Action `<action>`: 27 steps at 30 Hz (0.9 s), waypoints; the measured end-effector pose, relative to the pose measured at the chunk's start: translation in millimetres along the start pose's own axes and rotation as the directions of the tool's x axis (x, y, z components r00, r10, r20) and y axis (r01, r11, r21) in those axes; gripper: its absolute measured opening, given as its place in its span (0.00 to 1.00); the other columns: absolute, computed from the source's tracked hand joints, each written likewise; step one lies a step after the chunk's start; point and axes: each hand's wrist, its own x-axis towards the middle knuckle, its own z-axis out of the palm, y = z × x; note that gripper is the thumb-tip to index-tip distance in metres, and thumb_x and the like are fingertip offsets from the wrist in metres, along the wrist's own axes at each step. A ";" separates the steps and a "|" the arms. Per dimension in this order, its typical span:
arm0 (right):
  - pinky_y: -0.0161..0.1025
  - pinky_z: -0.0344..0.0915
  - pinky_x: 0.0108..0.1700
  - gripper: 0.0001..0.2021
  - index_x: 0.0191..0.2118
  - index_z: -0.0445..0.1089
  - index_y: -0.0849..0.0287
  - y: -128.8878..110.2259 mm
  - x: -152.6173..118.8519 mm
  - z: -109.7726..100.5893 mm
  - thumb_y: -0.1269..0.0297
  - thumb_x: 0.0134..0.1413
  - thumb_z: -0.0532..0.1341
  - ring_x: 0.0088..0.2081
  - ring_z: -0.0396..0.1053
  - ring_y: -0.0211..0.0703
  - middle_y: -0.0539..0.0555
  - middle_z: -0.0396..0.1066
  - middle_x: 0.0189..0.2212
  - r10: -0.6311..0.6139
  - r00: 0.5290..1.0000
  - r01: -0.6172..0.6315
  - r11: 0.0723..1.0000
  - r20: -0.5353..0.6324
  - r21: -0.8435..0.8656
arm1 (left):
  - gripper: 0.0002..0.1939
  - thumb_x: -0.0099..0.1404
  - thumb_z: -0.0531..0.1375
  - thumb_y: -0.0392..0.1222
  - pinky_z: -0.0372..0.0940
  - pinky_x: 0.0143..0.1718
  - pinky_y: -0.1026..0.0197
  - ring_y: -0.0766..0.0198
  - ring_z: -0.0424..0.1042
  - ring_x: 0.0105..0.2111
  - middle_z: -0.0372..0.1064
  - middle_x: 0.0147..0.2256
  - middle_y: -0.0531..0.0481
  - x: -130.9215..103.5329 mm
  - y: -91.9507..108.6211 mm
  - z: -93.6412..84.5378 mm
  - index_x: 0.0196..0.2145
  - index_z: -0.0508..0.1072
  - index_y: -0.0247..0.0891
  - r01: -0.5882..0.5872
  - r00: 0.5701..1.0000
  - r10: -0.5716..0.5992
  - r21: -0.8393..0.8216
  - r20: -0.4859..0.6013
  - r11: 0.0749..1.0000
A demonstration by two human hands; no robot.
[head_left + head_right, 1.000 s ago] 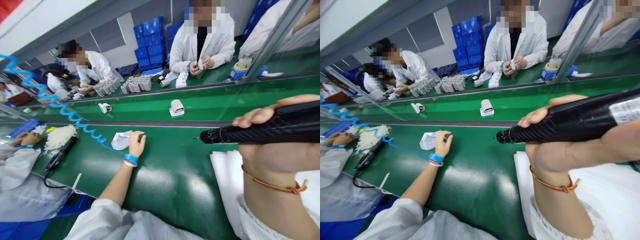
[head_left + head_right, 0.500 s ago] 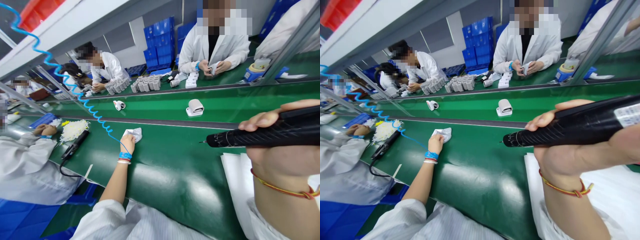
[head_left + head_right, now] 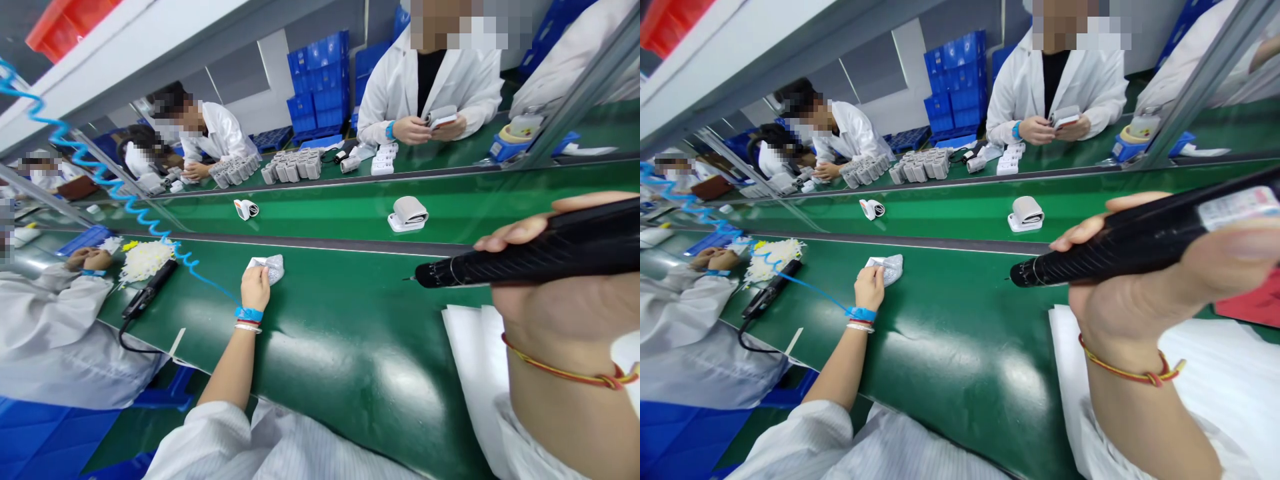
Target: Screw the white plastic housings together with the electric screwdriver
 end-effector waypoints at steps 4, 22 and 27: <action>0.40 0.63 0.25 0.17 0.26 0.69 0.55 3.5 6.9 2.6 0.48 0.32 0.68 0.20 0.62 0.39 0.47 0.60 0.18 -0.089 0.995 0.084 0.989 -0.036 -0.119 | 0.13 0.66 0.49 0.44 0.61 0.40 0.58 0.60 0.67 0.34 0.69 0.30 0.46 -4.9 26.6 -3.5 0.31 0.69 0.37 -0.113 0.994 0.109 -0.152 -0.032 0.982; 0.32 0.63 0.43 0.19 0.35 0.62 0.57 70.5 83.6 -84.7 0.82 0.35 0.62 0.36 0.65 0.32 0.47 0.62 0.36 -0.356 0.786 0.304 0.934 -0.505 -0.186 | 0.10 0.66 0.51 0.42 0.62 0.41 0.57 0.62 0.69 0.35 0.71 0.32 0.48 -21.8 51.2 6.3 0.33 0.71 0.39 -0.230 0.960 0.269 -0.327 0.076 0.916; 0.30 0.62 0.43 0.15 0.34 0.61 0.58 94.4 90.5 -103.7 0.81 0.40 0.61 0.36 0.65 0.31 0.48 0.63 0.35 -0.281 0.709 0.149 0.956 -0.647 -0.252 | 0.11 0.66 0.51 0.43 0.63 0.41 0.57 0.62 0.69 0.35 0.71 0.32 0.48 -22.4 50.8 8.4 0.33 0.71 0.38 -0.213 0.960 0.259 -0.324 0.106 0.922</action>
